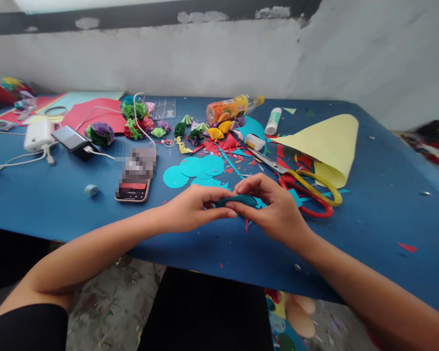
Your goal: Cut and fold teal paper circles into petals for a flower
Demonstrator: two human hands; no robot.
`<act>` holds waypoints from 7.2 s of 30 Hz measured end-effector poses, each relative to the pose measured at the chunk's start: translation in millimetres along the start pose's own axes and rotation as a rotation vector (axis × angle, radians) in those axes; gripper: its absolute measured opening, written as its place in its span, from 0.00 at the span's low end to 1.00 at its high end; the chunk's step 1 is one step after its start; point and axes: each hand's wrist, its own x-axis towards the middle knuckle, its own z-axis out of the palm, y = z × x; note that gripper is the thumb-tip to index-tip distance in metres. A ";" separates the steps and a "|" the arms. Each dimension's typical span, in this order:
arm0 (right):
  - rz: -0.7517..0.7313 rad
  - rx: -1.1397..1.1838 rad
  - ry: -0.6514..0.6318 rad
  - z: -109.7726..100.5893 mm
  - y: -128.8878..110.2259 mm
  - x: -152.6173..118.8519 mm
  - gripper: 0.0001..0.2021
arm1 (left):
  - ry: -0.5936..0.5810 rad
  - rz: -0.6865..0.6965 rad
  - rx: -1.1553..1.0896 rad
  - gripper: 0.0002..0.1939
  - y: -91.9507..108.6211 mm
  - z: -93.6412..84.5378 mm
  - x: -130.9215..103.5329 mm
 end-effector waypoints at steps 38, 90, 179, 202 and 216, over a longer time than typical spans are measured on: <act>-0.184 -0.071 0.010 1.7 -0.2 -1.5 0.08 | 0.026 0.067 0.044 0.13 -3.2 3.9 -1.6; 0.229 0.268 -0.123 -10.7 11.3 8.8 0.09 | -0.097 -0.246 -0.285 0.09 -8.2 -15.1 14.3; -0.273 -0.409 0.088 -1.3 7.6 -1.9 0.07 | 0.202 0.265 0.285 0.10 -19.8 -1.7 1.6; -0.270 -0.392 -0.044 0.9 -2.0 -9.0 0.08 | 0.078 -0.055 0.033 0.10 -12.4 -3.0 4.7; 0.217 0.184 -0.179 -1.1 -0.3 3.5 0.15 | 0.318 0.079 -0.264 0.08 -12.0 -5.5 10.0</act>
